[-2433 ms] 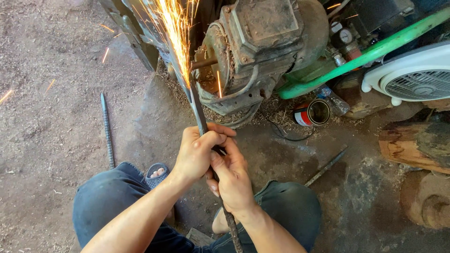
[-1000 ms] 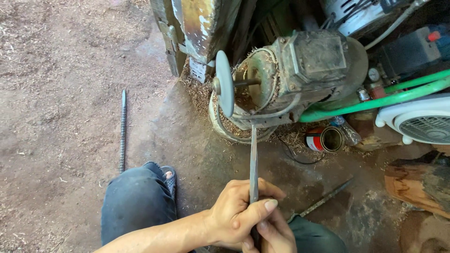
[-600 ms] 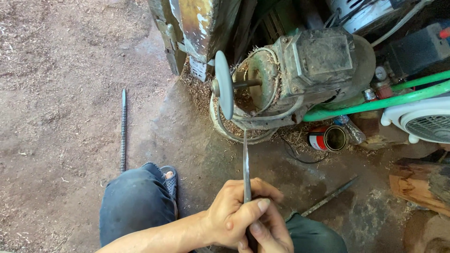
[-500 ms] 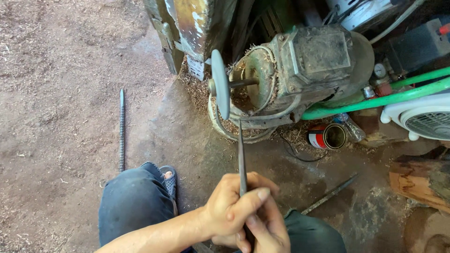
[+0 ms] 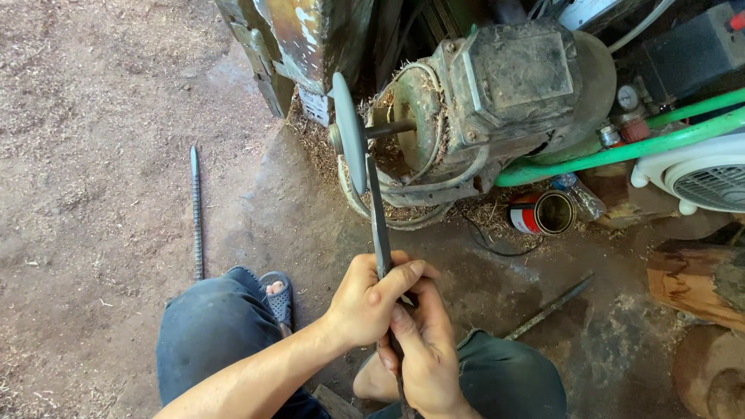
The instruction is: Sharpening a metal rod using a motorized grinding wheel.
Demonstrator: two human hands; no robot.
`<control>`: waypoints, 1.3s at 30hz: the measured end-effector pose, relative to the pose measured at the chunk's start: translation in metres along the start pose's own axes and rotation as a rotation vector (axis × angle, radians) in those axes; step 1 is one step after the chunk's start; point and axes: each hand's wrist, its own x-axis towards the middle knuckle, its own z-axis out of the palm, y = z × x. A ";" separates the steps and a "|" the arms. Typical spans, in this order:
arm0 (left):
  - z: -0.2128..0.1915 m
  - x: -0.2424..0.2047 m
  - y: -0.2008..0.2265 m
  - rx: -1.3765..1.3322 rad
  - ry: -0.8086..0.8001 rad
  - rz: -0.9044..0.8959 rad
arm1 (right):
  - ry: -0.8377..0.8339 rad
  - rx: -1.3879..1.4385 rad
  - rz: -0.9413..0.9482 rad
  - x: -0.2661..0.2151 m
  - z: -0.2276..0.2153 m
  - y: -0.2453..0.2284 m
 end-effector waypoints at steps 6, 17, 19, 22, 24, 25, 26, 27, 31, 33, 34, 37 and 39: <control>0.000 0.001 -0.001 -0.027 0.002 -0.037 | 0.026 -0.018 -0.011 0.001 0.005 -0.001; 0.002 -0.002 -0.003 -0.011 0.001 -0.029 | -0.010 -0.032 -0.017 -0.002 -0.001 0.001; 0.002 -0.003 -0.002 -0.024 0.005 -0.048 | -0.015 -0.032 -0.020 -0.002 -0.001 0.000; 0.003 -0.003 -0.004 -0.023 0.022 -0.051 | -0.019 -0.041 0.000 -0.002 -0.001 -0.001; 0.003 -0.003 -0.004 -0.040 0.029 -0.073 | -0.033 -0.027 0.003 -0.002 -0.001 -0.001; 0.003 -0.003 -0.004 -0.040 0.029 -0.074 | -0.032 -0.027 0.004 -0.002 -0.001 0.000; 0.003 -0.002 -0.004 -0.037 0.034 -0.078 | -0.028 -0.029 0.003 -0.002 -0.002 0.000; 0.003 -0.002 -0.004 -0.033 0.039 -0.082 | -0.023 -0.031 0.002 -0.001 -0.002 0.001; 0.002 -0.002 -0.001 -0.025 0.041 -0.102 | -0.019 -0.029 0.007 0.000 -0.003 0.001; 0.001 -0.002 -0.002 -0.015 0.029 -0.072 | -0.040 -0.036 0.000 0.001 -0.004 0.001; 0.001 -0.001 -0.002 -0.015 0.029 -0.072 | -0.040 -0.036 0.001 0.001 -0.004 0.002; 0.002 0.000 -0.002 -0.030 0.030 -0.070 | -0.029 -0.037 0.008 0.001 -0.004 0.002; 0.002 0.000 -0.001 -0.020 0.053 -0.051 | -0.037 -0.034 0.009 0.002 -0.003 0.000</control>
